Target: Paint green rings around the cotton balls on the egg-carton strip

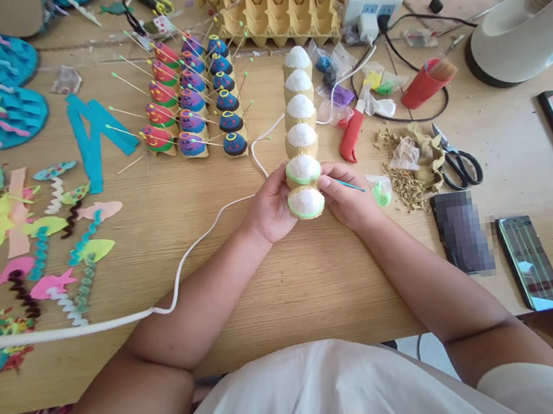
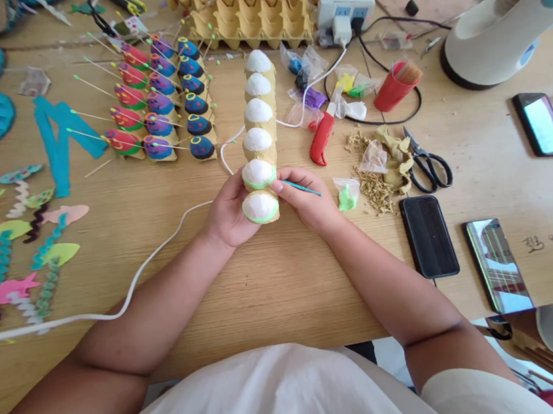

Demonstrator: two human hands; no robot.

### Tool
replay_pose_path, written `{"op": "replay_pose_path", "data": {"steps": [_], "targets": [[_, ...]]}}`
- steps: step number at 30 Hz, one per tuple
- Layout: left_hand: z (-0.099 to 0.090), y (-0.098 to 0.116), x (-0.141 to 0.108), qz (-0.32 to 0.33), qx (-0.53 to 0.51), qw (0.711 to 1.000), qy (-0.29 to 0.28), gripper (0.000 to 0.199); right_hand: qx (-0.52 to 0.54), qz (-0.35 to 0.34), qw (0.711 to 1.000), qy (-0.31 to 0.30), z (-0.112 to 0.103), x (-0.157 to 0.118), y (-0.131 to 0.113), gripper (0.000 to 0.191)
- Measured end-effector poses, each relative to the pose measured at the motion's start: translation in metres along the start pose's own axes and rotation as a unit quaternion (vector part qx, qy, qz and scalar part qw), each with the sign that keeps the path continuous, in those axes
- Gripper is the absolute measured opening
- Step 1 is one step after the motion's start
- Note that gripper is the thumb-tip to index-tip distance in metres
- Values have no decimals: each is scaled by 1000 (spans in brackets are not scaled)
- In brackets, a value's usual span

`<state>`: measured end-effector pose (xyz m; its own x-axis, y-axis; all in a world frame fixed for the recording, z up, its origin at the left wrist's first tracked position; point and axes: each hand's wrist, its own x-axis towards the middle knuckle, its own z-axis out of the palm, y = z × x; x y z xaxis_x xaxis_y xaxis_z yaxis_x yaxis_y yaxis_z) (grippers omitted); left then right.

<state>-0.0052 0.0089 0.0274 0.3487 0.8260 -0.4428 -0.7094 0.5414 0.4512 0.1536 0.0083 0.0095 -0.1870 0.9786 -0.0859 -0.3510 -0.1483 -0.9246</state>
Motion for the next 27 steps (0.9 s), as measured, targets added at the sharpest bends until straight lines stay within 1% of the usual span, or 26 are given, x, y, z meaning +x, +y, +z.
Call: {"op": "replay_pose_path", "data": {"steps": [4,9,12,16,18,21,27], "targets": [[-1,-2,1,-4,12,1000,-1,32,12,-10,1000,3,2,0,1,41],[1,-2,-1,-1,36,999,6,34,-3,-28,1000,9,1,-1,0,39],[3,-2,-2,-3,35,999,-3,36,-3,-36,999,9,1,-1,1,39],[3,-2,-2,3,42,999,-9,34,19,-19,1000,-3,2,-1,0,42],[2,-2,-2,3,46,999,-8,36,26,-12,1000,-6,3,-1,-1,43],[1,-2,-1,2,45,999,-11,41,15,-11,1000,-2,4,-1,-3,43],[0,-4,0,17,57,998,-28,41,9,-18,1000,-9,3,-2,-4,43]]}}
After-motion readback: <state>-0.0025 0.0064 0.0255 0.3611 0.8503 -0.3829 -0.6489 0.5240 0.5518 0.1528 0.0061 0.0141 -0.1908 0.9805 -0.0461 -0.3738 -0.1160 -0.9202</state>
